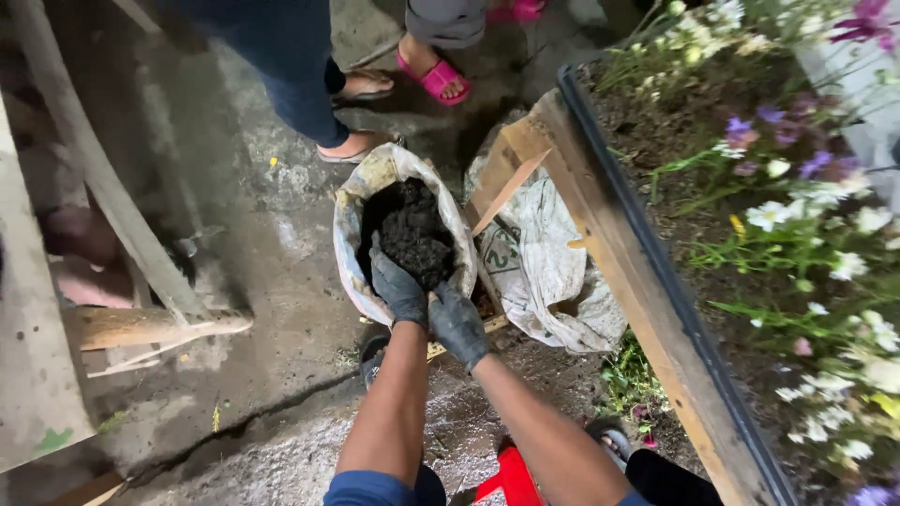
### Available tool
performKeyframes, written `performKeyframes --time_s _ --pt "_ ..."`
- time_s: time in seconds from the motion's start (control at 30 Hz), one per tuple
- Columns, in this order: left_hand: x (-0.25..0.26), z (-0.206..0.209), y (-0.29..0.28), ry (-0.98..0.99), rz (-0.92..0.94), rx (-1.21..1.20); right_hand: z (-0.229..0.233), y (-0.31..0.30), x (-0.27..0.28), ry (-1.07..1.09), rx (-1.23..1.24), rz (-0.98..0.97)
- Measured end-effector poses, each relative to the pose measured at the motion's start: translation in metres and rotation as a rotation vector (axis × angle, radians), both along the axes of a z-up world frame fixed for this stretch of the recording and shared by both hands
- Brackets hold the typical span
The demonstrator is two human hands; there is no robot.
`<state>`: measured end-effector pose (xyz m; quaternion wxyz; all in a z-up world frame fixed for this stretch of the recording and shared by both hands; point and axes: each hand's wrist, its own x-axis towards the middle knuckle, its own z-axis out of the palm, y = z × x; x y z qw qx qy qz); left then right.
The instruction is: Filling a plastic seedling tray with soil from a bag and leveling it.
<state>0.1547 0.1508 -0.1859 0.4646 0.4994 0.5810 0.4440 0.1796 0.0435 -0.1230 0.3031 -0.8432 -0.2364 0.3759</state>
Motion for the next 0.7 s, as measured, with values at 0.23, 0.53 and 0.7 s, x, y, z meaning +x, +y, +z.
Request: performKeyframes --time_s 0.23,0.53,0.7 --pt "-0.006 0.012 -0.008 0.124 -0.026 0.057 0.041 -0.009 -0.007 -0.173 -0.038 0.029" --pt "-0.007 0.126 -0.046 0.185 0.02 0.146 0.108 -0.05 -0.017 -0.211 -0.016 0.014" --pt "-0.015 0.13 -0.085 0.406 0.042 0.433 0.199 -0.105 -0.033 -0.298 -0.015 -0.058"
